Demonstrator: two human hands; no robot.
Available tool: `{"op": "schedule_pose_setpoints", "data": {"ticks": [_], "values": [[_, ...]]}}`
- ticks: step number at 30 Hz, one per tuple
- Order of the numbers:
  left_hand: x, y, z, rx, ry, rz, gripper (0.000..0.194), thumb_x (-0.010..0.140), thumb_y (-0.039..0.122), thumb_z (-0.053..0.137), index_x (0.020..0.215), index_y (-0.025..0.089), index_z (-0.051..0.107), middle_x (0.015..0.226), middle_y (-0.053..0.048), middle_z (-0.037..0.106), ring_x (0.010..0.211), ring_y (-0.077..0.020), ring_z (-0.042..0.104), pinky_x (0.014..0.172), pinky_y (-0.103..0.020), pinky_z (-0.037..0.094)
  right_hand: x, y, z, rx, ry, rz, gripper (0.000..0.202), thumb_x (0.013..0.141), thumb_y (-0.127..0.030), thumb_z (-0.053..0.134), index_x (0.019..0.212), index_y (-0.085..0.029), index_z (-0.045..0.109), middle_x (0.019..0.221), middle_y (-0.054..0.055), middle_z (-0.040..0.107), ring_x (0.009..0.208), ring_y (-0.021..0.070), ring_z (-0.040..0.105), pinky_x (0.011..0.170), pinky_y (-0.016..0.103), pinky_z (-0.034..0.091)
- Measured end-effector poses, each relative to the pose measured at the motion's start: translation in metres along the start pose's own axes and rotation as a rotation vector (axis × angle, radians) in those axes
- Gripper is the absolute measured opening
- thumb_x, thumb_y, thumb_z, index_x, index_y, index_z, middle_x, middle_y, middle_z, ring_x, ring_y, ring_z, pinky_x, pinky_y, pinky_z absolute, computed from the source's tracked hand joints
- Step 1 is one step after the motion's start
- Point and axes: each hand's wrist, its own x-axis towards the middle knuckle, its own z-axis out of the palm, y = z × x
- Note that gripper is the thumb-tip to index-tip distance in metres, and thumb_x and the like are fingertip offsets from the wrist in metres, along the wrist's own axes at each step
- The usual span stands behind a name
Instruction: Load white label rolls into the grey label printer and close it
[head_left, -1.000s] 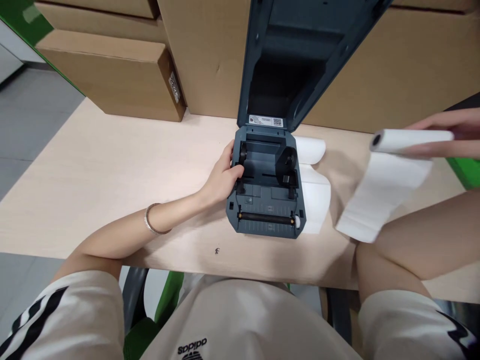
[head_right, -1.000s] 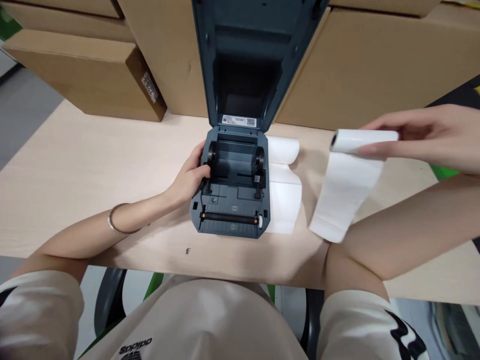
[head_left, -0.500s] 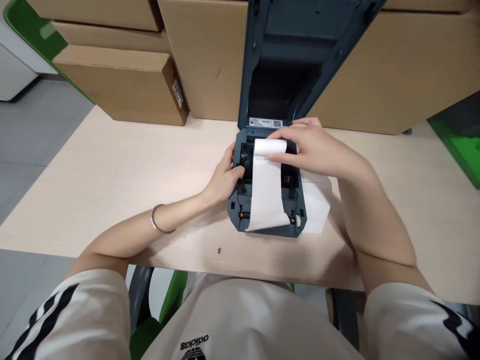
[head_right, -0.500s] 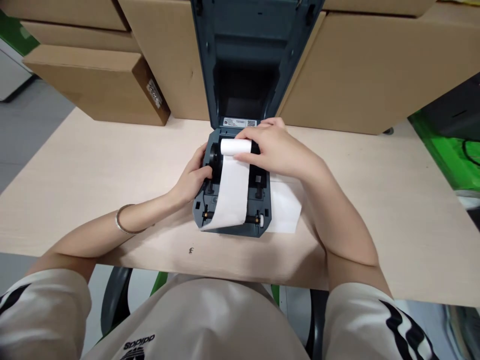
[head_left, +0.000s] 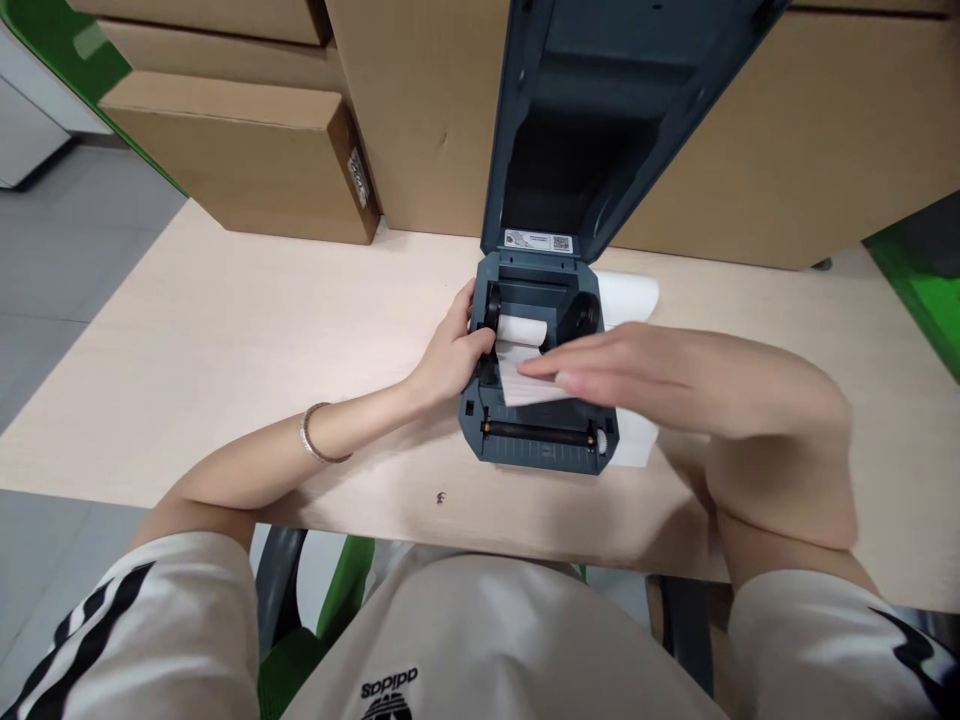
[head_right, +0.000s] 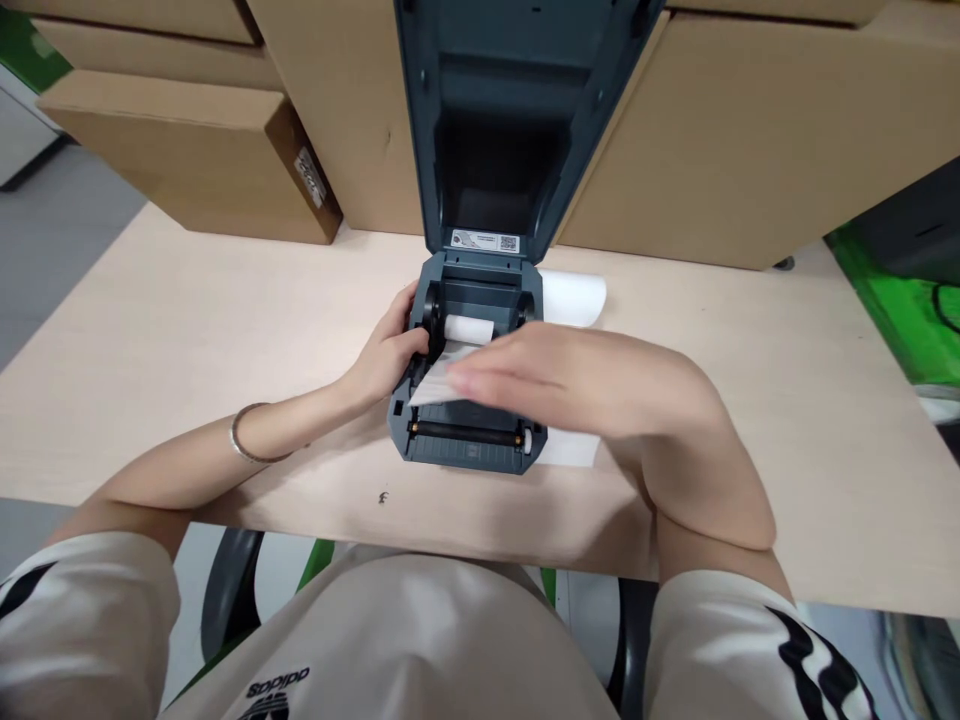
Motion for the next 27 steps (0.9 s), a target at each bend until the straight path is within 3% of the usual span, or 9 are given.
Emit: {"op": "schedule_pose_setpoints", "data": {"ticks": [3, 5, 7, 10, 13, 19, 25, 27], "values": [[0.000, 0.000, 0.000, 0.014, 0.005, 0.006, 0.097, 0.066, 0.025, 0.059, 0.163, 0.020, 0.050, 0.165, -0.010, 0.065, 0.159, -0.0354, 0.053, 0.138, -0.049, 0.039, -0.010, -0.012, 0.024, -0.010, 0.007, -0.019, 0.050, 0.115, -0.064, 0.055, 0.140, -0.033, 0.085, 0.142, 0.004, 0.085, 0.120, 0.0318, 0.086, 0.093, 0.045, 0.073], [0.000, 0.001, 0.000, 0.025, 0.014, -0.011, 0.098, 0.066, 0.025, 0.059, 0.163, 0.019, 0.049, 0.161, -0.011, 0.067, 0.156, -0.0362, 0.054, 0.137, -0.051, 0.040, -0.015, -0.015, 0.044, -0.152, 0.122, -0.027, 0.045, 0.113, -0.049, 0.061, 0.144, -0.026, 0.084, 0.144, 0.010, 0.084, 0.127, 0.0341, 0.084, 0.104, 0.048, 0.072], [0.000, 0.001, 0.001, 0.030, 0.014, -0.025, 0.098, 0.065, 0.026, 0.060, 0.162, 0.018, 0.048, 0.158, -0.011, 0.068, 0.152, -0.0364, 0.057, 0.135, -0.052, 0.043, -0.021, -0.017, 0.061, -0.277, 0.206, -0.051, 0.044, 0.113, -0.028, 0.053, 0.143, -0.020, 0.084, 0.145, 0.014, 0.083, 0.134, 0.0320, 0.082, 0.112, 0.047, 0.068], [0.000, 0.002, 0.001, 0.020, 0.015, -0.026, 0.093, 0.066, 0.026, 0.061, 0.159, 0.022, 0.050, 0.157, -0.009, 0.069, 0.149, -0.0354, 0.059, 0.133, -0.052, 0.045, -0.032, -0.017, 0.074, -0.361, 0.261, -0.101, 0.046, 0.106, -0.016, 0.050, 0.135, -0.017, 0.086, 0.145, 0.015, 0.083, 0.135, 0.0298, 0.081, 0.115, 0.045, 0.068], [-0.001, 0.003, 0.001, 0.022, 0.019, -0.035, 0.092, 0.068, 0.027, 0.064, 0.159, 0.024, 0.049, 0.160, -0.009, 0.067, 0.152, -0.0354, 0.058, 0.133, -0.052, 0.045, -0.041, -0.017, 0.077, -0.390, 0.248, -0.138, 0.047, 0.099, -0.013, 0.054, 0.133, -0.017, 0.086, 0.148, 0.017, 0.081, 0.136, 0.0310, 0.080, 0.115, 0.047, 0.067], [0.000, 0.003, 0.000, 0.041, 0.018, -0.028, 0.093, 0.067, 0.029, 0.064, 0.159, 0.022, 0.046, 0.169, -0.011, 0.061, 0.156, -0.0355, 0.056, 0.136, -0.051, 0.043, -0.039, -0.021, 0.072, -0.411, 0.279, -0.134, 0.040, 0.106, -0.019, 0.052, 0.126, -0.016, 0.086, 0.141, 0.019, 0.083, 0.128, 0.0329, 0.081, 0.112, 0.049, 0.067], [0.003, -0.001, -0.002, 0.083, 0.006, -0.024, 0.095, 0.068, 0.031, 0.067, 0.160, 0.022, 0.044, 0.171, -0.012, 0.059, 0.156, -0.0374, 0.055, 0.133, -0.053, 0.044, -0.032, -0.029, 0.050, -0.329, 0.110, -0.063, 0.034, 0.102, -0.010, 0.053, 0.119, -0.017, 0.082, 0.134, 0.015, 0.084, 0.108, 0.0291, 0.083, 0.086, 0.042, 0.068], [0.003, -0.003, -0.002, 0.086, 0.002, -0.016, 0.093, 0.069, 0.031, 0.068, 0.159, 0.024, 0.044, 0.170, -0.011, 0.059, 0.154, -0.0370, 0.056, 0.131, -0.052, 0.045, -0.031, -0.030, 0.049, -0.321, 0.123, -0.063, 0.034, 0.100, -0.007, 0.055, 0.119, -0.015, 0.081, 0.132, 0.016, 0.084, 0.103, 0.0285, 0.083, 0.081, 0.040, 0.067]]}}
